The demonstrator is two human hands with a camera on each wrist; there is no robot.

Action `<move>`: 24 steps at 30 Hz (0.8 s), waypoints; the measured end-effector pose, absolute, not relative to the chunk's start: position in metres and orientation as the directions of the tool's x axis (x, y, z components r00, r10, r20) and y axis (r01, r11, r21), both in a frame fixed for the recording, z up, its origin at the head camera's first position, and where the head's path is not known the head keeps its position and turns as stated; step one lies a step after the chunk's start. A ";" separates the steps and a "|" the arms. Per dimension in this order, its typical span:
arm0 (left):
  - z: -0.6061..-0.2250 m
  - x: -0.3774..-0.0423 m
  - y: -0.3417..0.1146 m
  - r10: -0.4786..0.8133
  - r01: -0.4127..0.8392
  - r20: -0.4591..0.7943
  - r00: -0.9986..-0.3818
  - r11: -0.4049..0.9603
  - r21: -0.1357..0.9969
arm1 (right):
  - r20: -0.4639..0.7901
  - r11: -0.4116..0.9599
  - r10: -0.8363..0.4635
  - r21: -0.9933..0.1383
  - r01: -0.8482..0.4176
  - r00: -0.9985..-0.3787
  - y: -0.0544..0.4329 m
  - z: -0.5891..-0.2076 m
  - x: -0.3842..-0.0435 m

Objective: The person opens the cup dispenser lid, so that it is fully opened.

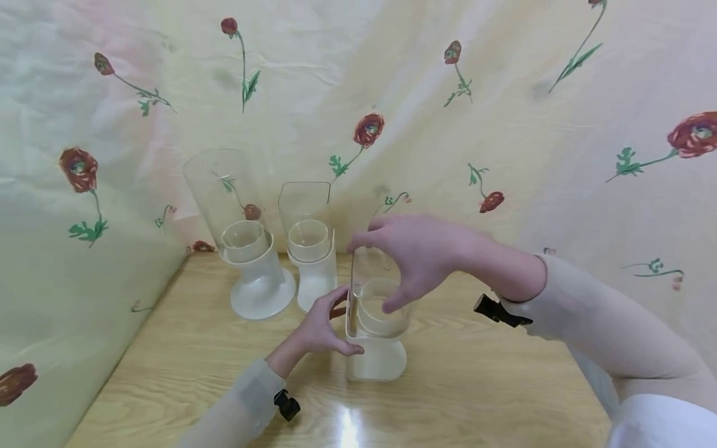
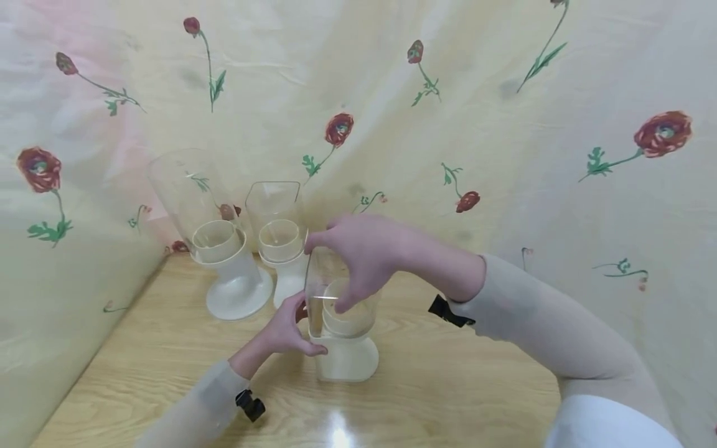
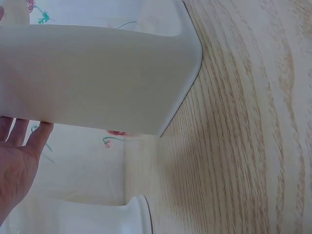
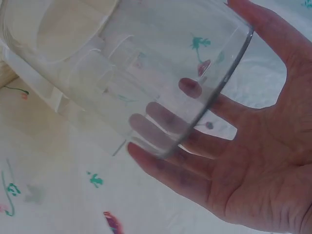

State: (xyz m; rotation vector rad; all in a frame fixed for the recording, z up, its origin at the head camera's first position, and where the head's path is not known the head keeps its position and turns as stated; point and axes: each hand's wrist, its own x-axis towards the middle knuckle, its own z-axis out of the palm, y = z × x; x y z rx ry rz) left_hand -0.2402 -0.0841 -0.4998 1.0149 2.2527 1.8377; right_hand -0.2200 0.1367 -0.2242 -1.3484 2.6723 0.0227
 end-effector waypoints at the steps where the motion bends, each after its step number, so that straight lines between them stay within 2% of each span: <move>1: -0.500 -0.240 -0.084 0.519 0.444 0.346 -0.782 0.073 0.893 | -0.132 0.603 -0.794 -0.042 -0.797 -0.594 0.136 -0.223 -0.217; 6: -0.500 -0.240 -0.083 0.513 0.445 0.354 -0.782 0.061 0.893 | -0.125 0.632 -0.771 -0.039 -0.774 -0.624 0.137 -0.217 -0.214; 11: -0.503 -0.237 -0.082 0.535 0.435 0.371 -0.759 -0.007 0.900 | -0.104 0.662 -0.749 -0.120 -0.740 -0.654 0.152 -0.208 -0.221; 13: -0.504 -0.234 -0.082 0.529 0.432 0.369 -0.764 -0.006 0.902 | -0.066 0.664 -0.746 -0.155 -0.732 -0.663 0.160 -0.203 -0.223; 19: -0.503 -0.228 -0.086 0.505 0.440 0.330 -0.797 0.112 0.891 | 0.065 0.681 -0.697 -0.249 -0.688 -0.714 0.181 -0.191 -0.225; 24: -0.501 -0.229 -0.089 0.543 0.416 0.306 -0.782 0.089 0.905 | 0.131 0.741 -0.606 -0.267 -0.616 -0.785 0.198 -0.181 -0.227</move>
